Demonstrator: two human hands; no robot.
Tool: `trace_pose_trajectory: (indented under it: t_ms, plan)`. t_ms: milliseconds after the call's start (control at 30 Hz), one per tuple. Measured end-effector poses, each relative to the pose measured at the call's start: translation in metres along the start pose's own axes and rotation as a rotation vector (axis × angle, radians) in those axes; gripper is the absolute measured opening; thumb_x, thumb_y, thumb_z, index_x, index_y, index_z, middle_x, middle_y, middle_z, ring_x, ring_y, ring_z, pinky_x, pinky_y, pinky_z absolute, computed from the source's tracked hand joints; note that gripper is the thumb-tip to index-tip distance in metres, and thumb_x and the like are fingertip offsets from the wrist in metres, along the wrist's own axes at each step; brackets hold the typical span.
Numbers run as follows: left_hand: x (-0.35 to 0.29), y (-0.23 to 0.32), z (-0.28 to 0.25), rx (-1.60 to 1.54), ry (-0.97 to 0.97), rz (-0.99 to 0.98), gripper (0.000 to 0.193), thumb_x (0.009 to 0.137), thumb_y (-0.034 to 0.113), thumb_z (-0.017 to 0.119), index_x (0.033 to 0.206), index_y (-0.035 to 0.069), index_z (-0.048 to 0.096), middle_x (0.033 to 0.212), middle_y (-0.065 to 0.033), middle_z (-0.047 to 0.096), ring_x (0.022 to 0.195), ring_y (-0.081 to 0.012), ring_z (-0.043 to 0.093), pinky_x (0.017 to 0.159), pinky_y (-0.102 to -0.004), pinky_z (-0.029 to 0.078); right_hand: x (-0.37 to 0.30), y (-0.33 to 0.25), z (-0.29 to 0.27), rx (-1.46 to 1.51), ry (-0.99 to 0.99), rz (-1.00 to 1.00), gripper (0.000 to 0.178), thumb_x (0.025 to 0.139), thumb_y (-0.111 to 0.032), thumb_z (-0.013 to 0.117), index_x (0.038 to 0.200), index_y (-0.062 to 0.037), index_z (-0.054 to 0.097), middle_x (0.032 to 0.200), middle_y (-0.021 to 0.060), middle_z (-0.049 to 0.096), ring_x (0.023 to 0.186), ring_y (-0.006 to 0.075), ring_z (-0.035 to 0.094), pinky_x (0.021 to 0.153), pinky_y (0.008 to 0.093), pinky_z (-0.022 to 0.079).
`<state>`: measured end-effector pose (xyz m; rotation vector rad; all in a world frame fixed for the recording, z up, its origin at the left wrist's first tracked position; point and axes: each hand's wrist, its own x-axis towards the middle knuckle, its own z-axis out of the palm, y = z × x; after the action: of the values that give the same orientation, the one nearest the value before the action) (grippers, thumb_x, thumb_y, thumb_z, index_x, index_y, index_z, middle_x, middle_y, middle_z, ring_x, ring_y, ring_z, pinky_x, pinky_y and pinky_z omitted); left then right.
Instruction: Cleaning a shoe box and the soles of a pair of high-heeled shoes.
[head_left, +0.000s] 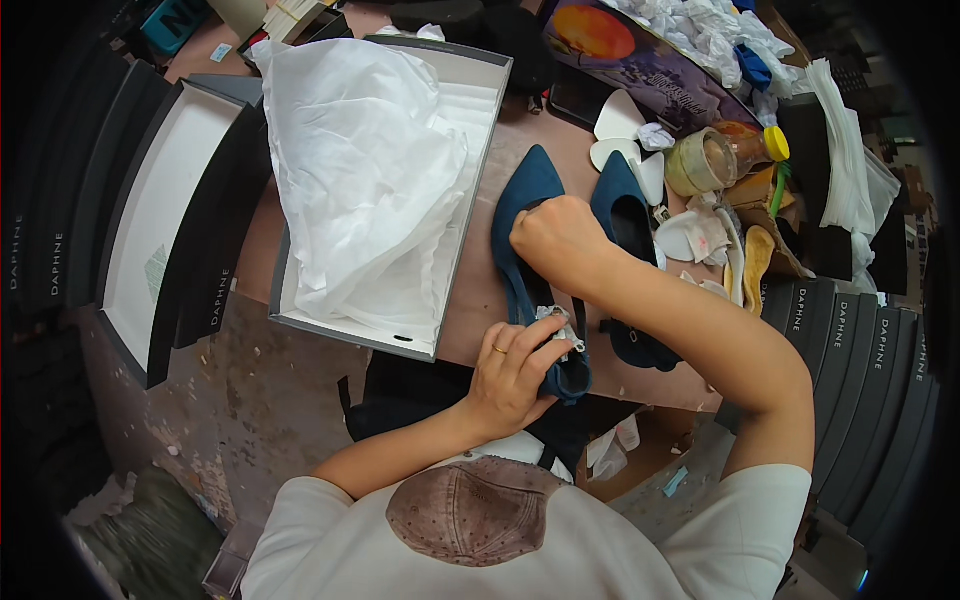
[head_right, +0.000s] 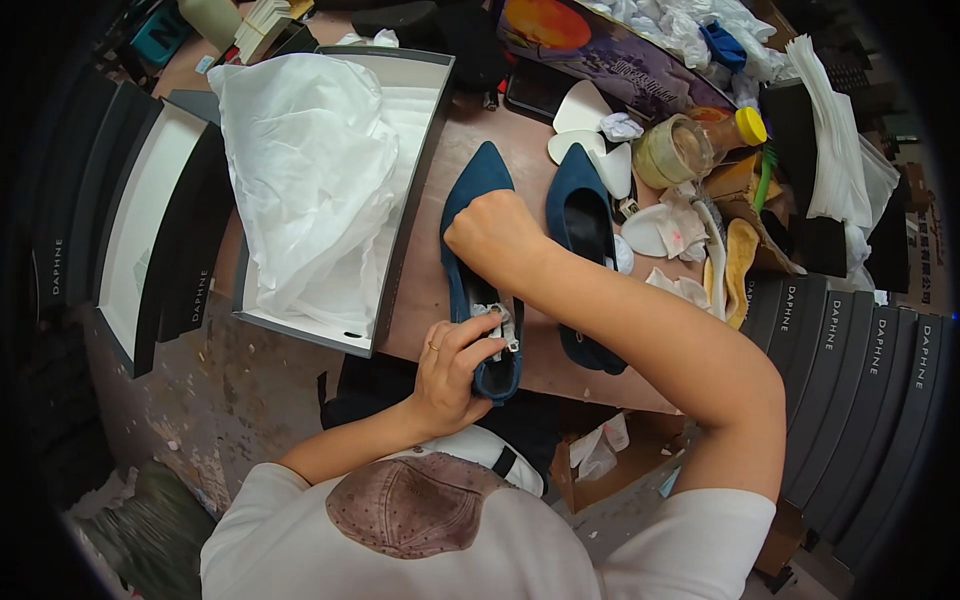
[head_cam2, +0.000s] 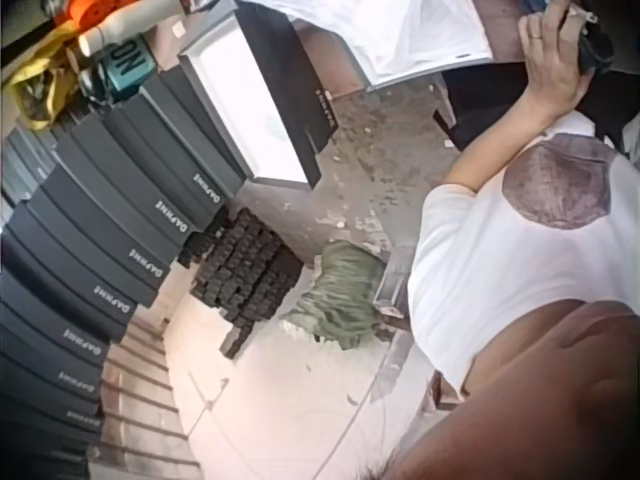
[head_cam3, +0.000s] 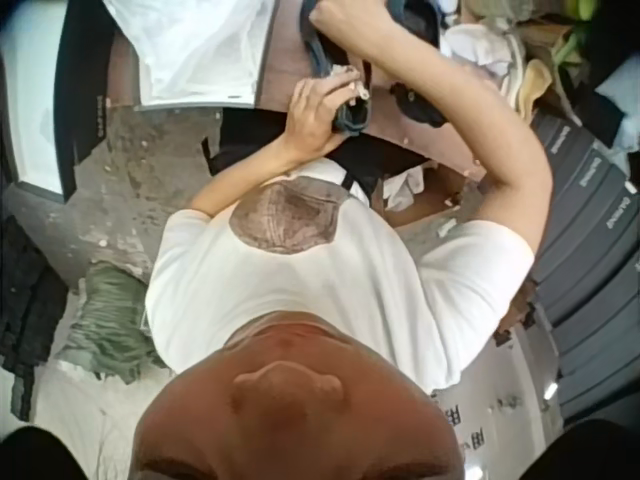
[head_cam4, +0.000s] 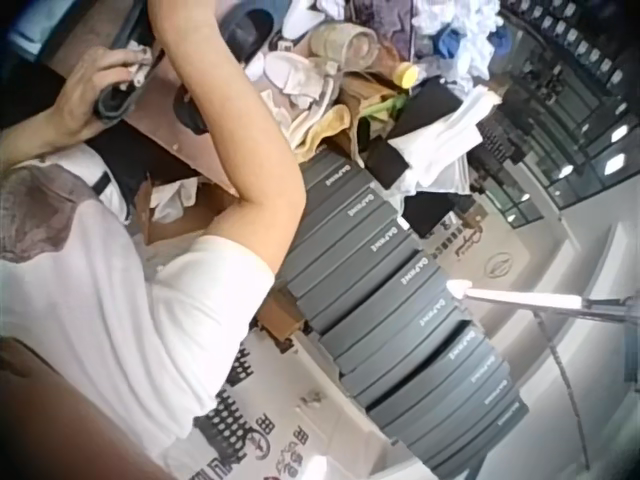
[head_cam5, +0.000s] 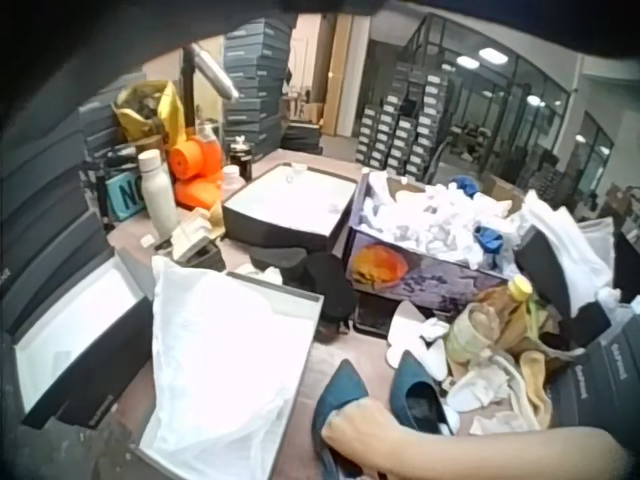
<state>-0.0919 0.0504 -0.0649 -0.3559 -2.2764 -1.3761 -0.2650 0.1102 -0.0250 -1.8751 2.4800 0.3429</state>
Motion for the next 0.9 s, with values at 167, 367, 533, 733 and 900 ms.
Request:
trace_pose_trajectory:
  t_ms: [167,367,533,733,900]
  plan:
    - [-0.007,-0.005,-0.005,-0.132,0.007,-0.083,0.079,0.051,0.006,0.078,0.121,0.004,0.042,0.129,-0.0199,0.039,0.106,-0.0354,0.047,0.088,-0.0445,0.040,-0.028,0.007,-0.076,0.068,0.013,0.217,0.011,0.057,-0.005,0.066,0.066,-0.0062,0.060,0.059,0.0092,0.061,0.058,0.0245,0.064,0.049,0.0310,0.048]
    - [-0.018,0.010,-0.017,-0.562,0.237,-0.433,0.072,0.081,0.033,0.061,0.134,-0.001,0.027,0.139,-0.0242,0.019,0.125,-0.0324,0.033,0.100,-0.0443,0.032,-0.082,0.053,-0.093,0.004,0.252,0.639,0.057,0.078,-0.017,0.065,0.130,-0.0045,0.045,0.091,0.0133,0.061,0.077,0.0278,0.061,0.066,0.0353,0.048]
    - [0.021,0.000,-0.013,-0.946,0.283,-0.841,0.082,0.083,0.006,0.065,0.141,0.000,0.007,0.137,-0.0181,0.026,0.096,-0.0182,0.058,0.080,-0.0264,0.050,-0.147,-0.009,-0.097,0.672,0.251,0.836,0.078,0.068,-0.030,0.078,0.133,-0.0060,0.043,0.115,0.0153,0.056,0.096,0.0276,0.058,0.079,0.0345,0.048]
    - [0.011,-0.008,-0.033,-1.061,0.139,-0.873,0.070,0.071,-0.008,0.048,0.138,-0.005,0.029,0.130,-0.0205,0.041,0.109,-0.0212,0.053,0.088,-0.0276,0.046,-0.182,-0.047,-0.054,0.997,0.242,1.003,0.103,0.053,-0.037,0.086,0.138,-0.0068,0.035,0.130,0.0167,0.047,0.110,0.0309,0.054,0.081,0.0432,0.049]
    - [-0.001,0.005,-0.077,-1.828,-0.167,-1.047,0.076,0.064,-0.002,0.052,0.135,-0.013,0.027,0.134,-0.0328,0.035,0.117,-0.0358,0.050,0.096,-0.0389,0.048,-0.196,-0.059,-0.033,1.159,0.272,0.993,0.116,0.048,-0.041,0.087,0.142,-0.0093,0.028,0.138,0.0175,0.039,0.118,0.0346,0.047,0.088,0.0467,0.046]
